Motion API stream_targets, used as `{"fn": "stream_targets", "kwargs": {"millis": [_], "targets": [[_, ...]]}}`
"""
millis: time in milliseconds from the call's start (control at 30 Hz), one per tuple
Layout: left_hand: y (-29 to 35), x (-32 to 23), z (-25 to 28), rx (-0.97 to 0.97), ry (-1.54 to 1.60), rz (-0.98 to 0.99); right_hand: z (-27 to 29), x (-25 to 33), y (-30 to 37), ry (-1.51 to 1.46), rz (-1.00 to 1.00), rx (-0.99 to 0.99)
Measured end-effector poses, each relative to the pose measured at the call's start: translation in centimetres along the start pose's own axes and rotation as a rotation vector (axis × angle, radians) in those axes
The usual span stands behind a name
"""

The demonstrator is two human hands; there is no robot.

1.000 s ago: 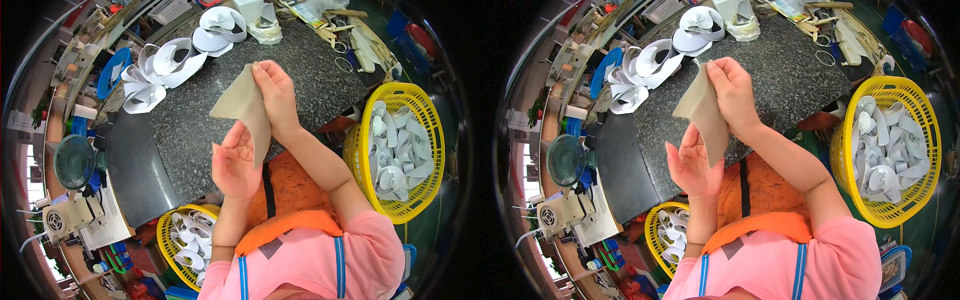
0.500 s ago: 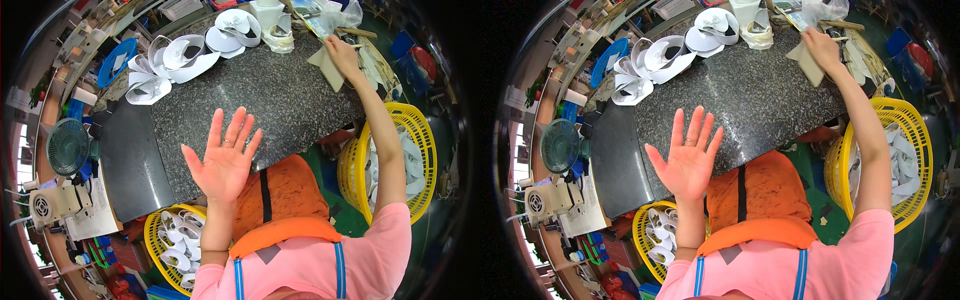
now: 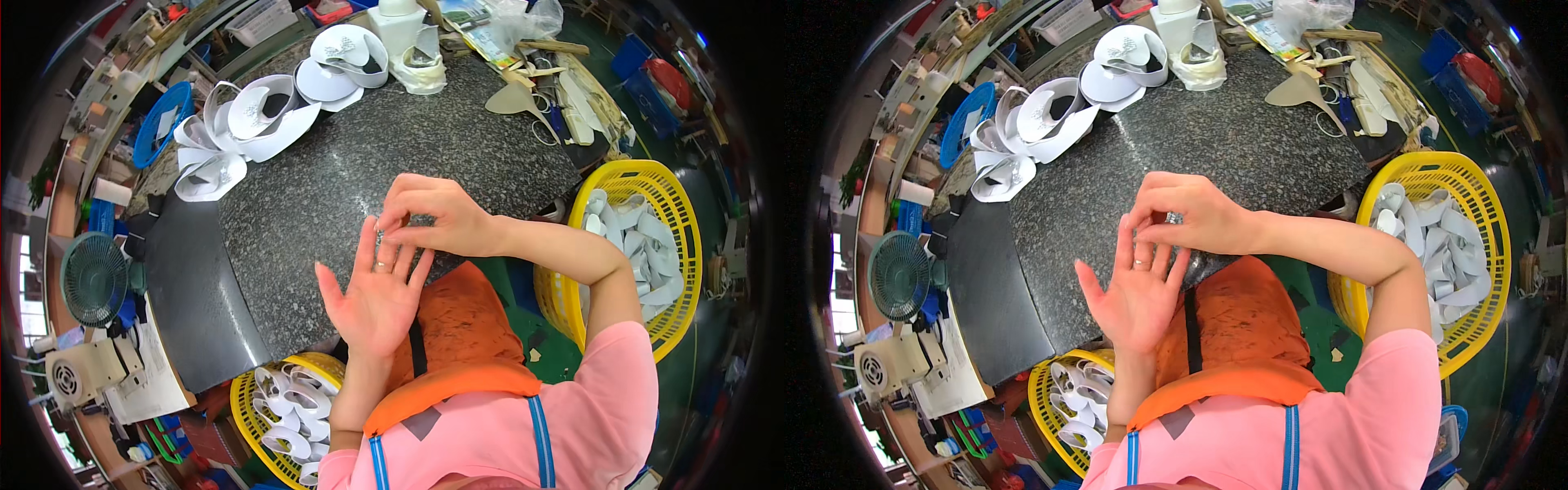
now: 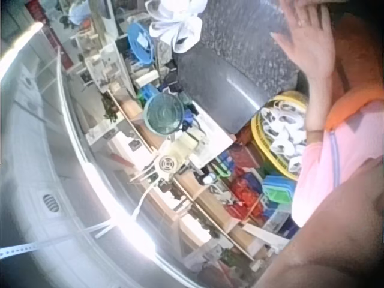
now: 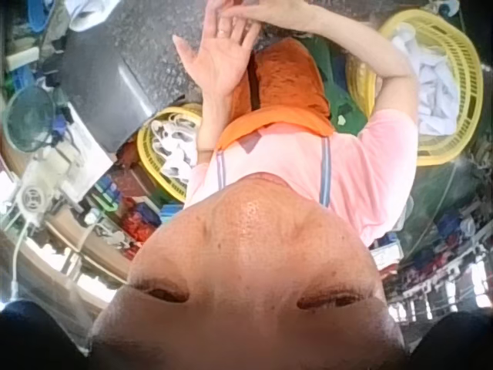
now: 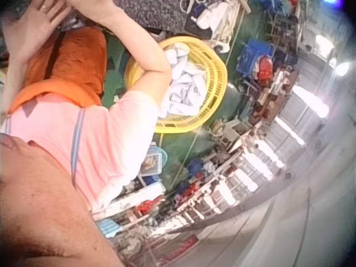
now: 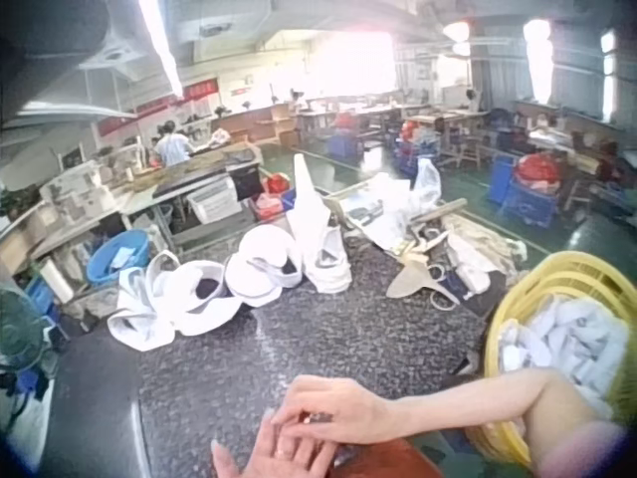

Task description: The person rubs a material piece against the table, applies glue to shoe upper components using an applicator, folds and presses the parts together by hand, and places the assembled pieces into a basket.

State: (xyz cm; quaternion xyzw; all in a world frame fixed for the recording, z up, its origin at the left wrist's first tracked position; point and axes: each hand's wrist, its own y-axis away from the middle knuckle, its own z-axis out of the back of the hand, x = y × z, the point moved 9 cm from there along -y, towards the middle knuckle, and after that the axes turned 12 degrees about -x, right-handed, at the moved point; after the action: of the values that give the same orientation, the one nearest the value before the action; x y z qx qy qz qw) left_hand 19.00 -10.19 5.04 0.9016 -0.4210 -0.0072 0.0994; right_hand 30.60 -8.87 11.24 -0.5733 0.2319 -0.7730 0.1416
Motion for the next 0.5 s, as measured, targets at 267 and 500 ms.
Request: {"fn": "stream_targets", "kwargs": {"millis": [267,500], "targets": [[1.2,1.9,-0.3,0.103,0.018,0.117,0.4,2.1,0.3,0.166,0.061,-0.019],[0.3,1.9,-1.9,0.181,-0.390,0.209,6.0,-2.0,-0.2,0.062,-0.377,-0.378]]}}
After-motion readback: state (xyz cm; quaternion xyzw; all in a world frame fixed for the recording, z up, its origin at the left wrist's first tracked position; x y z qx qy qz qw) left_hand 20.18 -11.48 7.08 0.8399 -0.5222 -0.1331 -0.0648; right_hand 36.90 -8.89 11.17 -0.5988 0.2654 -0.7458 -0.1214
